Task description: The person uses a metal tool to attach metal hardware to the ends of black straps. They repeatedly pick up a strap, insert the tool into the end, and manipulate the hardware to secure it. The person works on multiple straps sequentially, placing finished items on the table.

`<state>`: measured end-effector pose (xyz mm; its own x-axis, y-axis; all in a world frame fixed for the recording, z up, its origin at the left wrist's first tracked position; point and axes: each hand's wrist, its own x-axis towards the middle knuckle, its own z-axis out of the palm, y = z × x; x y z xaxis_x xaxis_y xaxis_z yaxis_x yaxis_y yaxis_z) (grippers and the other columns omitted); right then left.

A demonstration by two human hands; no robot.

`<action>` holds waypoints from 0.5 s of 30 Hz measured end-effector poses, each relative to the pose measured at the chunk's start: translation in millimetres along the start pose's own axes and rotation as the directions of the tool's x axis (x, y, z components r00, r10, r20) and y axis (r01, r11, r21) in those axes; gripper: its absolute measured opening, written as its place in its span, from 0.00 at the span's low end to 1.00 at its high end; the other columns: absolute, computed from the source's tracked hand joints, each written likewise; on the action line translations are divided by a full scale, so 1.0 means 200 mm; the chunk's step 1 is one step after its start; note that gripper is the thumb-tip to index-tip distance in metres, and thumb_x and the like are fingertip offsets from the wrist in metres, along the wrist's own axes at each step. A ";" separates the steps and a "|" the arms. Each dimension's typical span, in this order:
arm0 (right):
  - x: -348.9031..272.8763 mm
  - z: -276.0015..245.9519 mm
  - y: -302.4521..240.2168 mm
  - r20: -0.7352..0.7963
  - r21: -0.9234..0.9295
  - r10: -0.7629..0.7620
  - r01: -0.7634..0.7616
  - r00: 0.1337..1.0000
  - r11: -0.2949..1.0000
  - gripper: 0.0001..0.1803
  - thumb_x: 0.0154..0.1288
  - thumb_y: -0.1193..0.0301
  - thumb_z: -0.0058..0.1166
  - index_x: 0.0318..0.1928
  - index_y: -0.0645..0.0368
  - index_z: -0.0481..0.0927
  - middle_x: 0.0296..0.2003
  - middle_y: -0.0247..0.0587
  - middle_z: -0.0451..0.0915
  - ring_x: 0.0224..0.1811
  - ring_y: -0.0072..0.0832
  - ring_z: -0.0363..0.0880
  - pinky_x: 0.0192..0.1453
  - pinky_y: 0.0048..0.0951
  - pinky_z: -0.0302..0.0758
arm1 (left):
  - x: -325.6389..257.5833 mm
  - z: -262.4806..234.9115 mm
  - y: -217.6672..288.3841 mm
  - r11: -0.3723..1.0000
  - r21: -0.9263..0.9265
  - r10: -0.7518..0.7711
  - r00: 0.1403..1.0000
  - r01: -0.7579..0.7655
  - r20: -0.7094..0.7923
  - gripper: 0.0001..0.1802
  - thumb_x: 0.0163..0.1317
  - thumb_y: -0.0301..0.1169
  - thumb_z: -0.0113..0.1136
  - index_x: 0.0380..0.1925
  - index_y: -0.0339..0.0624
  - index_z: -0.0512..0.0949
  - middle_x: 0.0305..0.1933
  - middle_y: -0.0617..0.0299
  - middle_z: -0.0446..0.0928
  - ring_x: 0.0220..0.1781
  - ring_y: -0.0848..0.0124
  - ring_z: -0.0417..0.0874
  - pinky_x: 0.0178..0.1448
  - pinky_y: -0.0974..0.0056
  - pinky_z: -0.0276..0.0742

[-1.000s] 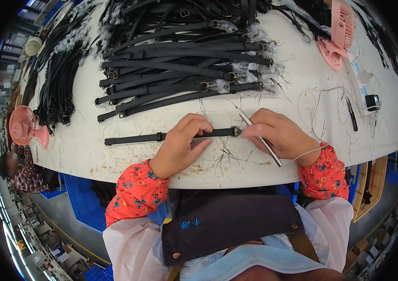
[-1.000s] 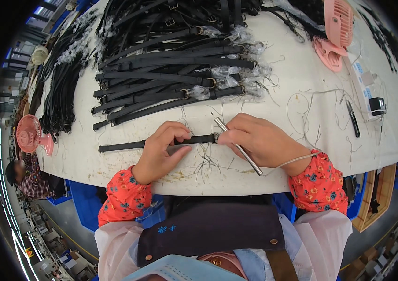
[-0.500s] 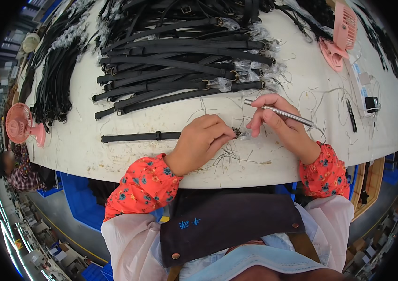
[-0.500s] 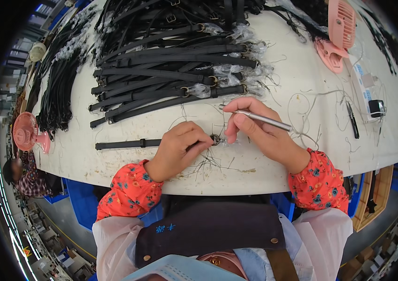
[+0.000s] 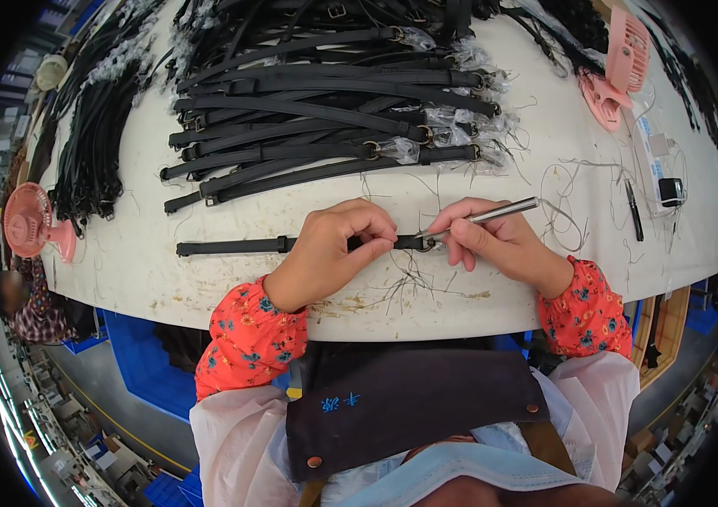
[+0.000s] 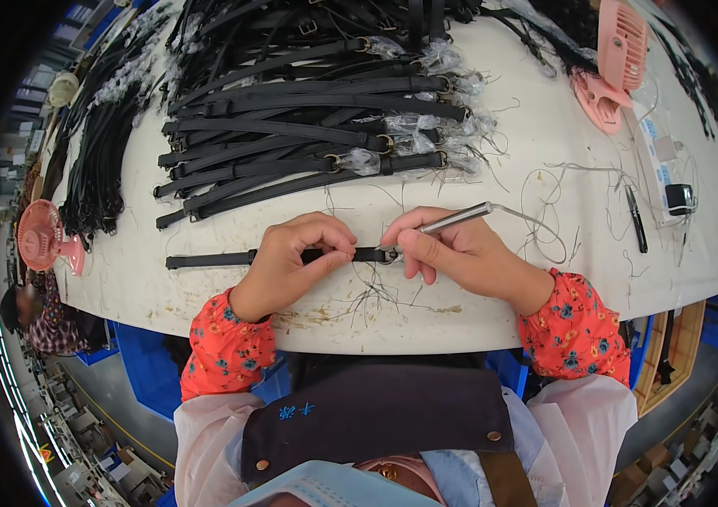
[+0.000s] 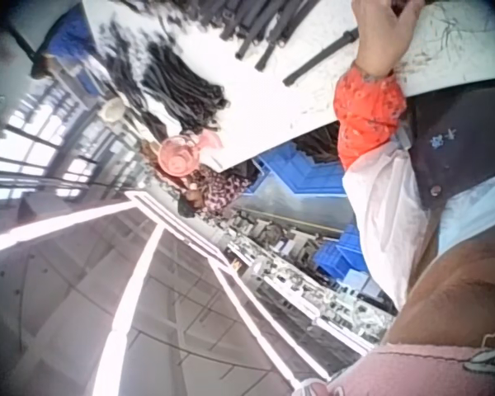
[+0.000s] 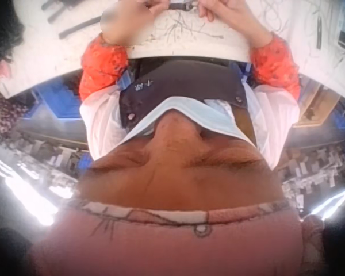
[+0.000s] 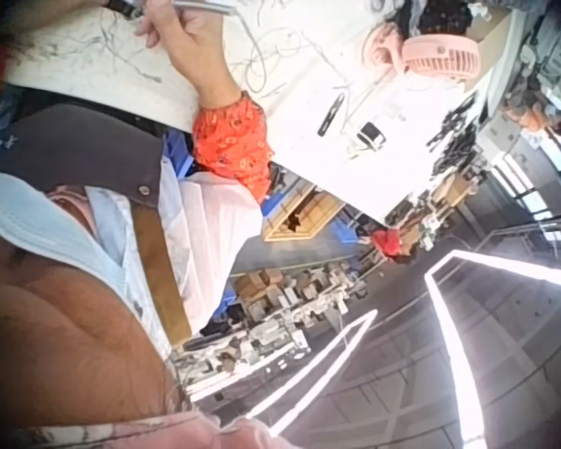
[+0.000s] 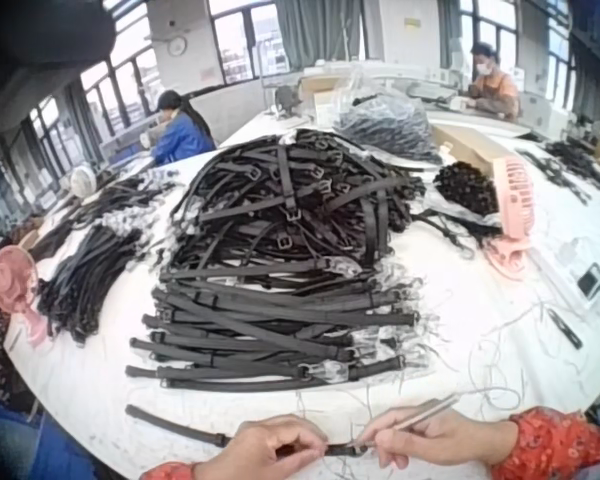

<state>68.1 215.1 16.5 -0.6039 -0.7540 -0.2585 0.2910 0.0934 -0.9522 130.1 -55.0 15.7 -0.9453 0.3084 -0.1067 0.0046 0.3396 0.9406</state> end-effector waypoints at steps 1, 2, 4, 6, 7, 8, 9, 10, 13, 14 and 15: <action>0.00 0.00 0.00 0.003 -0.003 0.001 -0.001 1.000 1.000 0.17 0.81 0.59 0.52 0.53 0.61 0.82 0.29 0.32 0.82 0.28 0.14 0.76 0.33 0.18 0.72 | 0.00 -0.01 0.01 1.000 0.000 0.003 1.000 -0.003 0.021 0.04 0.63 0.20 0.67 0.38 0.35 0.85 0.46 0.57 0.84 0.44 0.71 0.85 0.51 0.67 0.80; 0.00 0.00 0.00 0.006 -0.006 0.003 -0.003 1.000 1.000 0.17 0.81 0.59 0.52 0.53 0.61 0.82 0.30 0.33 0.82 0.29 0.14 0.76 0.33 0.18 0.73 | 0.00 -0.01 0.02 1.000 0.000 0.007 0.999 -0.007 0.042 0.04 0.63 0.21 0.68 0.37 0.36 0.86 0.47 0.58 0.84 0.45 0.70 0.85 0.51 0.67 0.80; 0.00 0.00 0.00 0.013 -0.017 0.004 -0.004 1.000 1.000 0.18 0.81 0.59 0.52 0.54 0.61 0.82 0.30 0.33 0.82 0.29 0.14 0.76 0.33 0.18 0.73 | -0.01 -0.01 0.04 0.997 0.038 0.062 0.997 -0.064 0.045 0.03 0.63 0.20 0.67 0.37 0.34 0.84 0.46 0.57 0.83 0.41 0.71 0.86 0.48 0.67 0.82; 0.00 0.00 0.00 0.020 -0.031 0.004 -0.004 1.000 1.000 0.18 0.82 0.59 0.51 0.54 0.61 0.82 0.31 0.33 0.82 0.30 0.14 0.76 0.33 0.18 0.73 | -0.01 -0.01 0.03 0.993 0.057 0.096 0.994 -0.099 0.049 0.03 0.63 0.19 0.67 0.37 0.33 0.84 0.46 0.57 0.82 0.40 0.72 0.86 0.46 0.68 0.83; 0.00 0.00 -0.01 0.023 -0.036 0.009 -0.008 1.000 0.999 0.18 0.82 0.59 0.51 0.54 0.61 0.82 0.31 0.33 0.82 0.30 0.14 0.75 0.34 0.18 0.73 | -0.01 -0.01 0.03 0.993 0.057 0.102 0.994 -0.105 0.050 0.03 0.63 0.19 0.67 0.37 0.33 0.84 0.46 0.57 0.82 0.40 0.72 0.86 0.46 0.68 0.83; 0.00 0.01 -0.01 0.026 -0.041 0.013 -0.012 1.000 0.999 0.18 0.82 0.59 0.51 0.54 0.60 0.82 0.31 0.33 0.82 0.30 0.14 0.75 0.34 0.18 0.72 | -0.01 -0.01 0.03 0.992 0.058 0.108 0.993 -0.110 0.051 0.03 0.64 0.19 0.67 0.37 0.33 0.84 0.46 0.57 0.82 0.40 0.72 0.86 0.46 0.68 0.83; 0.00 0.01 -0.02 0.030 -0.046 0.017 -0.016 0.999 0.999 0.18 0.82 0.58 0.51 0.55 0.60 0.82 0.31 0.33 0.82 0.30 0.14 0.75 0.34 0.18 0.72 | -0.01 -0.01 0.03 0.992 0.059 0.106 0.993 -0.109 0.052 0.03 0.64 0.19 0.67 0.37 0.33 0.84 0.46 0.57 0.82 0.39 0.71 0.86 0.46 0.68 0.82; 0.00 0.01 -0.01 0.029 -0.050 0.017 -0.016 0.999 0.999 0.18 0.82 0.58 0.51 0.55 0.60 0.82 0.31 0.33 0.82 0.29 0.14 0.75 0.34 0.18 0.72 | -0.01 -0.01 0.03 0.993 0.058 0.104 0.993 -0.107 0.054 0.03 0.64 0.19 0.67 0.37 0.33 0.84 0.46 0.57 0.82 0.39 0.71 0.86 0.46 0.68 0.82; 0.00 0.00 -0.01 0.030 -0.059 0.016 -0.015 0.999 0.998 0.19 0.82 0.58 0.51 0.55 0.60 0.82 0.31 0.33 0.82 0.29 0.14 0.74 0.34 0.18 0.72 | -0.01 -0.01 0.03 0.991 0.065 0.111 0.992 -0.115 0.058 0.03 0.63 0.20 0.67 0.36 0.33 0.84 0.46 0.57 0.82 0.39 0.70 0.86 0.45 0.67 0.82; 0.00 0.00 -0.01 0.032 -0.061 0.015 -0.013 0.999 0.998 0.19 0.82 0.58 0.51 0.55 0.60 0.82 0.31 0.33 0.82 0.29 0.14 0.74 0.34 0.18 0.72 | -0.01 -0.01 0.02 0.991 0.069 0.114 0.992 -0.118 0.059 0.03 0.63 0.20 0.67 0.36 0.33 0.84 0.46 0.57 0.82 0.39 0.70 0.86 0.45 0.67 0.81; 0.00 0.00 -0.01 0.034 -0.063 0.013 -0.011 0.999 0.998 0.19 0.82 0.58 0.51 0.55 0.60 0.82 0.31 0.33 0.82 0.29 0.14 0.74 0.34 0.18 0.72 | -0.01 -0.01 0.02 0.991 0.071 0.112 0.992 -0.116 0.059 0.03 0.63 0.20 0.67 0.36 0.33 0.84 0.46 0.57 0.82 0.39 0.70 0.86 0.45 0.67 0.81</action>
<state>67.4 214.0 18.0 -0.5743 -0.7745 -0.2652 0.2500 0.1425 -0.9577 131.4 -56.4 21.2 -0.9181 0.3960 -0.0192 0.1377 0.3638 0.9212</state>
